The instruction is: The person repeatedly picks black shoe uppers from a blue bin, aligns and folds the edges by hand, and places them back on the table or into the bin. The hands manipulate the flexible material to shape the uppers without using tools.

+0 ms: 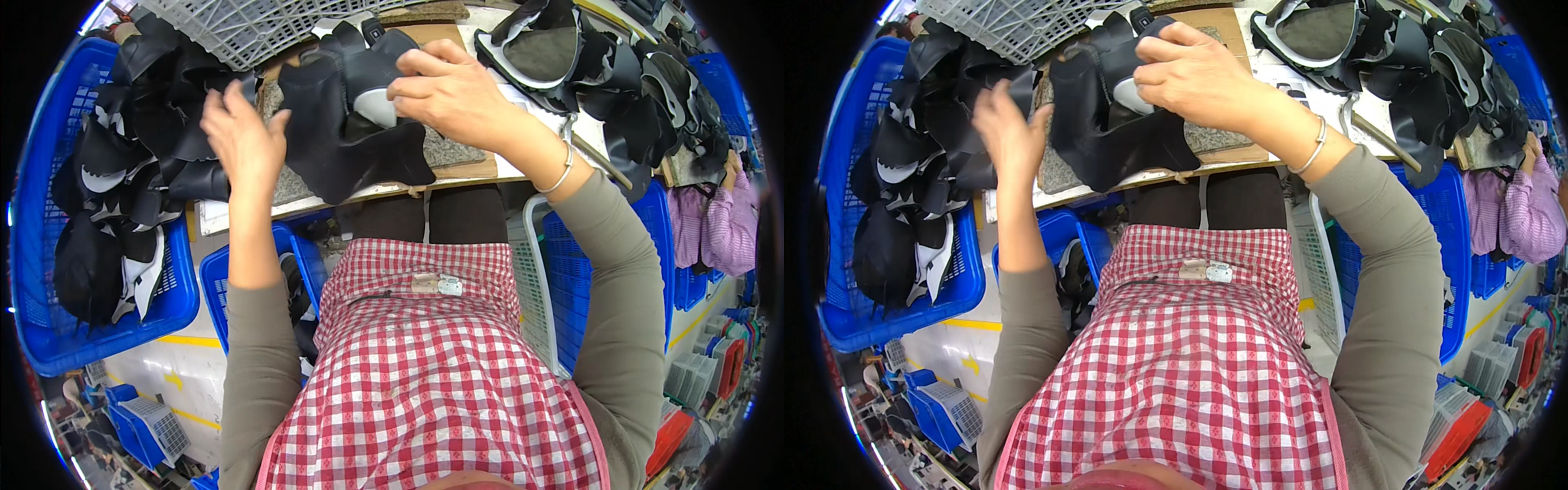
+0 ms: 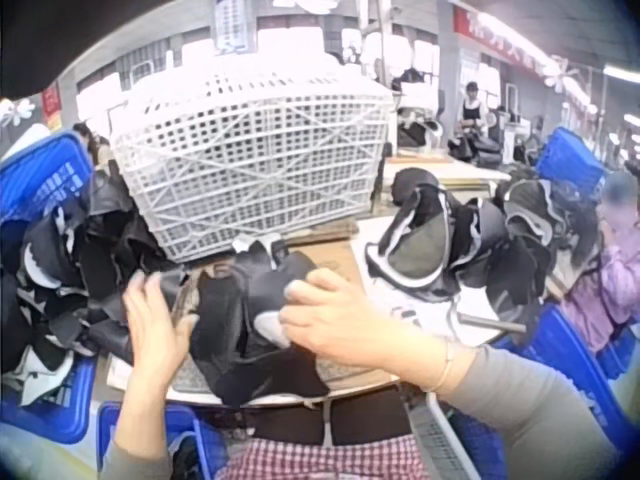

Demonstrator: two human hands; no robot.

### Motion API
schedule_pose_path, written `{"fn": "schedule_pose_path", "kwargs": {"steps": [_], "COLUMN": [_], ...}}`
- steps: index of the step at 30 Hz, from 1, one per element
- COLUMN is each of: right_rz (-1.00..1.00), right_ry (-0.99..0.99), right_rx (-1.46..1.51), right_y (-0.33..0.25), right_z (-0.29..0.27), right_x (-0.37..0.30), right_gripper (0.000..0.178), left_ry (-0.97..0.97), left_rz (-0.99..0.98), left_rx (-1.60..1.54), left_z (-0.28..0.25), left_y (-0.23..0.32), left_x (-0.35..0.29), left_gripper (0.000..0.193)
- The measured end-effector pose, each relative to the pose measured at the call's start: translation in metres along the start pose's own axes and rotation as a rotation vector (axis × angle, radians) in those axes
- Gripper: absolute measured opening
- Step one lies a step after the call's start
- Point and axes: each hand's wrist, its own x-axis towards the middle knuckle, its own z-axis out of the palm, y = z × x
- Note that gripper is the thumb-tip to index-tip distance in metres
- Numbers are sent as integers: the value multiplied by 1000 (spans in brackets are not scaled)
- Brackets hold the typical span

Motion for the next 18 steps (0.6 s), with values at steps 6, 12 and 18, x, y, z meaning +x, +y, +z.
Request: {"fn": "schedule_pose_path", "kwargs": {"steps": [6,12,18], "right_rz": [171,789,954], "right_ry": [1,251,-73], "right_rx": [217,661,778], "right_y": [-11,-51,-26], "right_z": [40,75,21], "right_x": [15,-14,-34], "right_gripper": [23,26,32], "left_ry": [-381,-469,-264], "left_rz": [259,383,404], "left_rx": [-570,-438,-1033], "left_z": [-60,-32,-75], "left_y": [68,57,10], "left_x": [-53,-78,-30], "left_gripper": [63,40,32]}}
